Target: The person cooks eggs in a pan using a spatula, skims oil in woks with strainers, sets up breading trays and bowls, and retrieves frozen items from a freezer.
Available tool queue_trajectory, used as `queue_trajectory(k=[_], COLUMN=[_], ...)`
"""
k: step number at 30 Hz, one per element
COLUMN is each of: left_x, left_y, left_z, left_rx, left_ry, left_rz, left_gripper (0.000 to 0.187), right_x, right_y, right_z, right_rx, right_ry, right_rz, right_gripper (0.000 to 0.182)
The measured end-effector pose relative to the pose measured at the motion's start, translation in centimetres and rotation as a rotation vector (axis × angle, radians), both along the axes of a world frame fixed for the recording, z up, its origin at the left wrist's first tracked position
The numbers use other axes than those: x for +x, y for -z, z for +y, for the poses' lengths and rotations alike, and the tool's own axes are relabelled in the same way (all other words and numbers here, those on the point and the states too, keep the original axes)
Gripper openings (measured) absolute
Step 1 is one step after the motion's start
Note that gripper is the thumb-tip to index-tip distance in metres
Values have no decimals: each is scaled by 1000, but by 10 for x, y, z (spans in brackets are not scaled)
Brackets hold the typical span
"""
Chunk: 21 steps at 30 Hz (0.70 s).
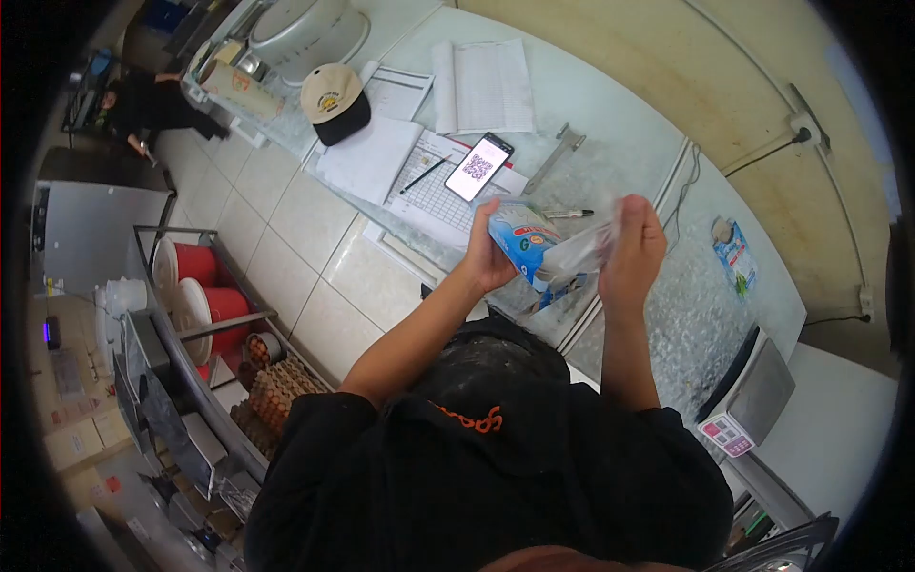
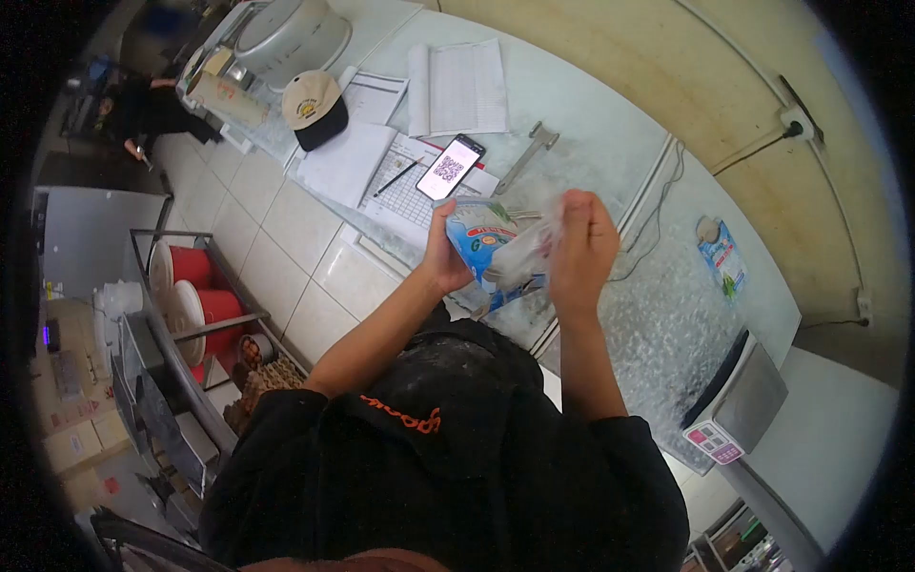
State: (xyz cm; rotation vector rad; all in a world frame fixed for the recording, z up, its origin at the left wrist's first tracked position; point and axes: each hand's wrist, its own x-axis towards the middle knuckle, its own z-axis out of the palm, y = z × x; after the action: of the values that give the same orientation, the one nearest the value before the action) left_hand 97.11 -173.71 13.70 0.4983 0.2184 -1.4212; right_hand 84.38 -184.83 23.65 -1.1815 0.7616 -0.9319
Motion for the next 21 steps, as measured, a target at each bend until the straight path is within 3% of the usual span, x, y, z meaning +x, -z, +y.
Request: queue_trajectory(k=[3,5,6,7,9,10,12,13,15,19,21], left_x=[-11,-19,-19,-19,-15,-14,-17,-21,-25,-34,-23], left_y=[30,48,48,59,91,73,10,3,-6,-21,2], left_z=[-18,-30,-30,-24,-9,-5,3,7,12,17,28], left_rx=[-84,19,398,388,398,384,33,36,6,97,399], left_ry=[84,156,299,318,292,306,387,392,427,227,92], left_rz=[26,-196,-375,-378,-1442,-1445,-1269,-1262,-438,-310,-685], left_gripper=[77,68,61,61,62,62,59,59,50,45,39], right_x=[-7,-14,-19,-25,-31,-31,-25,-21,-8,15,16], right_y=[-1,-18,-25,-28,-32,-28,-1,17,58,123,141], right_z=[-30,-47,-53,-55,-58,-58,-51,-46,-35,-8,11], right_rx=[24,-34,-85,-93,-119,-119,-12,-6,-45,125,319], right_ry=[140,231,301,320,250,268,237,239,391,510,373], right_rz=[-193,-190,-183,-181,20,23,33,39,0,-83,-14], right_gripper=[31,28,25,25,17,17,15,15,16,19,21])
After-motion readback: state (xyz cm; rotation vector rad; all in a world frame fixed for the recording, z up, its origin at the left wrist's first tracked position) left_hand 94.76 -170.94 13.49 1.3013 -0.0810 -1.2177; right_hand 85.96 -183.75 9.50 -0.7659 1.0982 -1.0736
